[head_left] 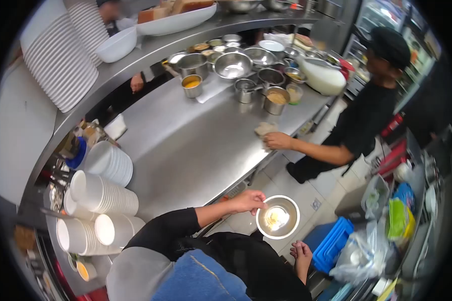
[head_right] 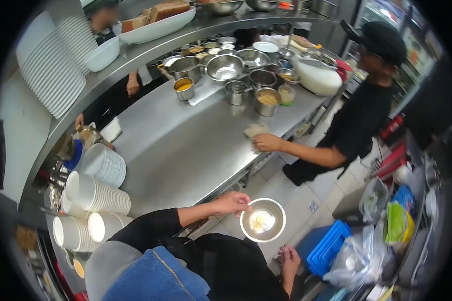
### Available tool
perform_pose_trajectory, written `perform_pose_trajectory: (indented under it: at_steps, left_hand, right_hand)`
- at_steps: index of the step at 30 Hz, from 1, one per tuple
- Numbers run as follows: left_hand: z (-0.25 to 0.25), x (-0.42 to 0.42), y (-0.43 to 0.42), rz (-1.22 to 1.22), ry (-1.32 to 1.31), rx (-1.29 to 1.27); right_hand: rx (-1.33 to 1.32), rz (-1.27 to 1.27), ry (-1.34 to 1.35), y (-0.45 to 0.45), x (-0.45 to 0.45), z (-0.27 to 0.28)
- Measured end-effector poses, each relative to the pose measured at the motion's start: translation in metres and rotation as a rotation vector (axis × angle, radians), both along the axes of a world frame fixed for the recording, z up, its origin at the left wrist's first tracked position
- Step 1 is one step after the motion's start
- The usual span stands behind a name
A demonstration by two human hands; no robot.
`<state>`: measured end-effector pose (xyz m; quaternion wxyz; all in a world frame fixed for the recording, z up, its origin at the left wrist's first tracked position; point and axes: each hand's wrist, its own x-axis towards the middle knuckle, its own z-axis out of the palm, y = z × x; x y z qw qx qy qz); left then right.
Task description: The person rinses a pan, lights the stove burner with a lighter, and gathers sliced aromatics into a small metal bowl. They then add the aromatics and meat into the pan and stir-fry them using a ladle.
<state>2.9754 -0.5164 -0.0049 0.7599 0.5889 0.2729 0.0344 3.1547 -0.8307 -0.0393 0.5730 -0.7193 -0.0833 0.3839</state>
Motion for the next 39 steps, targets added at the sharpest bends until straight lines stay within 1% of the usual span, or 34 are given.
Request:
perform_pose_trajectory:
  at_steps: [1, 3, 4, 6, 7, 8, 9, 10, 13, 15, 17, 18, 19, 21, 22, 23, 26, 27, 29, 31, 32, 34, 36, 39]
  left_hand:
    - [0.004, 0.017, 0.011, 0.034, 0.013, -0.002]
    - [0.016, 0.046, 0.030, 0.001, -0.007, -0.016]
    - [0.026, 0.056, 0.038, 0.036, -0.016, -0.020]
    - [0.046, 0.074, 0.056, 0.095, -0.018, -0.003]
    - [0.052, 0.079, 0.064, 0.137, -0.010, 0.006]
    - [0.054, 0.082, 0.070, 0.117, -0.003, -0.011]
    - [0.055, 0.086, 0.078, 0.150, 0.016, -0.034]
    - [0.057, 0.098, 0.089, 0.199, 0.027, -0.043]
    - [0.064, 0.118, 0.118, 0.242, -0.002, -0.062]
    - [0.064, 0.132, 0.147, 0.269, 0.009, -0.026]
    - [0.053, 0.148, 0.182, 0.249, -0.050, -0.009]
    - [0.052, 0.155, 0.203, 0.221, -0.018, 0.000]
    - [0.051, 0.161, 0.229, 0.209, -0.016, -0.011]
    - [0.048, 0.177, 0.281, 0.277, -0.066, 0.077]
    - [0.052, 0.183, 0.307, 0.343, -0.036, 0.099]
    - [0.060, 0.192, 0.337, 0.409, -0.009, 0.137]
    - [0.079, 0.206, 0.417, 0.439, -0.070, 0.189]
    - [0.087, 0.209, 0.438, 0.457, -0.052, 0.191]
    - [0.104, 0.222, 0.481, 0.552, -0.037, 0.313]
    - [0.117, 0.234, 0.540, 0.773, 0.081, 0.460]
    - [0.118, 0.237, 0.578, 0.843, 0.107, 0.530]
    - [0.108, 0.229, 0.663, 0.896, 0.214, 0.681]
    - [0.091, 0.225, 0.755, 0.863, 0.379, 0.789]
    - [0.052, 0.231, 0.872, 0.663, 0.673, 0.847]
  right_hand:
    - [-0.002, 0.034, 0.013, 0.028, 0.021, 0.016]
    - [0.192, 0.120, 0.116, 0.075, 0.052, 0.043]
    - [0.190, 0.130, 0.120, 0.096, 0.069, 0.060]
    - [0.275, 0.312, 0.234, 0.141, 0.097, 0.090]
    - [0.271, 0.306, 0.238, 0.166, 0.111, 0.098]
    - [0.269, 0.407, 0.151, 0.183, 0.124, 0.104]
    - [0.262, 0.504, 0.056, 0.193, 0.139, 0.106]
    - [0.277, 0.514, 0.112, 0.207, 0.155, 0.100]
    - [0.258, 0.539, 0.097, 0.250, 0.181, 0.095]
    - [0.244, 0.564, 0.086, 0.283, 0.195, 0.093]
    - [0.202, 0.562, 0.082, 0.314, 0.211, 0.088]
    - [0.184, 0.555, 0.082, 0.330, 0.220, 0.086]
    - [0.165, 0.547, 0.082, 0.346, 0.229, 0.085]
    - [0.164, 0.518, 0.051, 0.373, 0.254, 0.081]
    - [0.148, 0.483, 0.046, 0.384, 0.264, 0.085]
    - [0.136, 0.447, 0.044, 0.392, 0.273, 0.086]
    - [0.110, 0.416, 0.023, 0.412, 0.296, 0.073]
    - [0.117, 0.349, 0.040, 0.415, 0.302, 0.069]
    - [0.115, 0.271, 0.073, 0.429, 0.310, 0.070]
    - [0.075, 0.235, 0.091, 0.436, 0.320, 0.068]
    - [0.057, 0.234, 0.090, 0.438, 0.327, 0.063]
    - [0.018, 0.217, 0.104, 0.440, 0.337, 0.054]
    - [0.006, 0.162, 0.111, 0.447, 0.340, 0.051]
    - [-0.016, 0.040, 0.125, 0.452, 0.340, 0.046]
